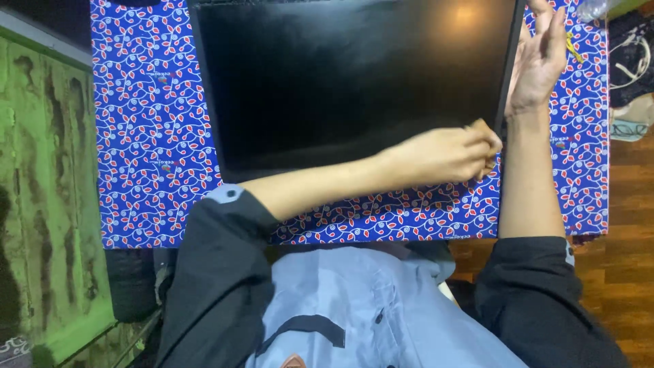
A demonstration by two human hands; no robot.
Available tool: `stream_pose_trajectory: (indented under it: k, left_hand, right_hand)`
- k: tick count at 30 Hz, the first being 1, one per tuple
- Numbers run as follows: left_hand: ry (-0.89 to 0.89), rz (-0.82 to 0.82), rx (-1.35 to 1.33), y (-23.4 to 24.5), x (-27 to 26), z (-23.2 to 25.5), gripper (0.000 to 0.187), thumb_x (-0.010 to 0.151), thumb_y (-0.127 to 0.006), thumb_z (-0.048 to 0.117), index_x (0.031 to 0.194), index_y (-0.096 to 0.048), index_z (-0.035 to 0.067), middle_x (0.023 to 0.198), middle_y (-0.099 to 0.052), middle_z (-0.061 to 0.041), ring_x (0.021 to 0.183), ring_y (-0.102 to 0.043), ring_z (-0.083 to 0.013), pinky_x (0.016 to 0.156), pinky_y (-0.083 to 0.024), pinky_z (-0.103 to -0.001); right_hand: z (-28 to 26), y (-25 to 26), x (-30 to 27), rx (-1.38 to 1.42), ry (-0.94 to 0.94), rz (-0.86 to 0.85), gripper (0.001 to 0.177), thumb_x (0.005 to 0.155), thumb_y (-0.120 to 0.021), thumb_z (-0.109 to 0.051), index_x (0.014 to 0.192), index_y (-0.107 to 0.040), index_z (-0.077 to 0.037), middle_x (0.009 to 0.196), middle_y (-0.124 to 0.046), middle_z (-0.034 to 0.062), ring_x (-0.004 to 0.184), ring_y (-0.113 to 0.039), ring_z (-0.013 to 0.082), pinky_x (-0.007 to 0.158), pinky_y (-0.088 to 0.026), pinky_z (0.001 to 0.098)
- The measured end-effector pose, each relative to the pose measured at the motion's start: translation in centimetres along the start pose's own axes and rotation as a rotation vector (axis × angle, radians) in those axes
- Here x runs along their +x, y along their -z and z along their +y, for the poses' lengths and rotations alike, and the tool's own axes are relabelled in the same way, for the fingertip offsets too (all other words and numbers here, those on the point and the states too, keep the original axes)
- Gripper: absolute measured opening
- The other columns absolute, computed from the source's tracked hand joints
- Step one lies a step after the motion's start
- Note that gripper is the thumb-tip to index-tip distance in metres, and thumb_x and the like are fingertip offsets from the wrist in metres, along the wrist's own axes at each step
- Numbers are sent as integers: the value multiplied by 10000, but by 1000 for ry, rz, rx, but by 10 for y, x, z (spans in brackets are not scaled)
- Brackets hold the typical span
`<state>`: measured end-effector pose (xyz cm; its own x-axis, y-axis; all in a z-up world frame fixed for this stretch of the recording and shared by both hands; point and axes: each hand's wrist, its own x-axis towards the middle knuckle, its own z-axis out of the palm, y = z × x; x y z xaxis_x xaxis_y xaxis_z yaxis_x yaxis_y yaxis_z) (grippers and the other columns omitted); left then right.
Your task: Cleaning a computer monitor screen with a cloth and tissue paper.
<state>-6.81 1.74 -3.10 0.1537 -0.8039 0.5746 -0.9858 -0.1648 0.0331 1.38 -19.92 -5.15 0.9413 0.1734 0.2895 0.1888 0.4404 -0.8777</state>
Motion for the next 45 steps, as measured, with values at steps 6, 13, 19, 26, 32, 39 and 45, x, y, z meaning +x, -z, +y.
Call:
stream_pose_trajectory:
  k: [6, 13, 19, 26, 32, 39, 45]
  left_hand:
    - [-13, -21, 28, -5, -10, 10, 239, 919, -658, 192, 1046, -747, 10, 1120, -640, -87, 1148, -595, -220, 895, -530, -348]
    - [-1, -102, -73, 58, -65, -8, 200, 916, -675, 202, 1024, -727, 43, 1161, -632, -78, 1161, -600, -214, 933, -533, -357]
    - [-25, -163, -118, 128, -139, -29, 268, 874, -715, 171, 1094, -720, 19, 1219, -648, -108, 1179, -621, -263, 1005, -558, -393]
    - [-55, -275, -21, 197, -178, -50, 230, 898, -732, 149, 1073, -700, 3, 1234, -646, -124, 1207, -640, -265, 1025, -583, -349]
    - [-14, -41, 196, 100, -92, -23, 296, 913, -735, 148, 1205, -702, 109, 1350, -582, -101, 1330, -551, -244, 1136, -530, -341]
    - [60, -112, 167, 82, -106, -13, 329, 895, -712, 194, 1211, -722, 101, 1303, -603, -42, 1307, -528, -220, 999, -491, -402]
    - [125, -150, 39, 154, -177, -13, 269, 913, -722, 203, 1168, -726, 117, 1244, -629, -8, 1271, -561, -208, 1008, -485, -432]
  right_hand:
    - [-10, -14, 6, 114, -97, 122, 599, 1159, -341, -491, 1588, -409, -78, 1519, -567, 158, 1283, -614, 183, 1069, -525, 289]
    - [-14, -29, 8, 58, -37, -14, 492, 1224, -383, -429, 1591, -419, -103, 1472, -533, 94, 1259, -553, 136, 1077, -473, 270]
    - [-1, -5, 4, -54, 14, 23, 500, 1228, -370, -430, 1582, -440, -84, 1505, -540, 97, 1355, -549, 165, 1170, -459, 309]
    - [-18, -34, 5, 68, -47, -55, 456, 1241, -365, -446, 1568, -446, -140, 1451, -568, 75, 1294, -573, 152, 1113, -492, 307]
    - [14, 25, 1, -191, 89, 65, 456, 1272, -373, -377, 1544, -472, -26, 1582, -501, 115, 1454, -464, 210, 1270, -367, 351]
    - [-12, -22, 8, -160, 59, -87, 505, 1221, -364, -423, 1589, -416, -80, 1569, -473, 138, 1455, -477, 227, 1259, -387, 379]
    - [-14, -23, 8, -147, 47, -114, 514, 1217, -368, -441, 1596, -379, -93, 1609, -464, 147, 1497, -475, 252, 1302, -394, 406]
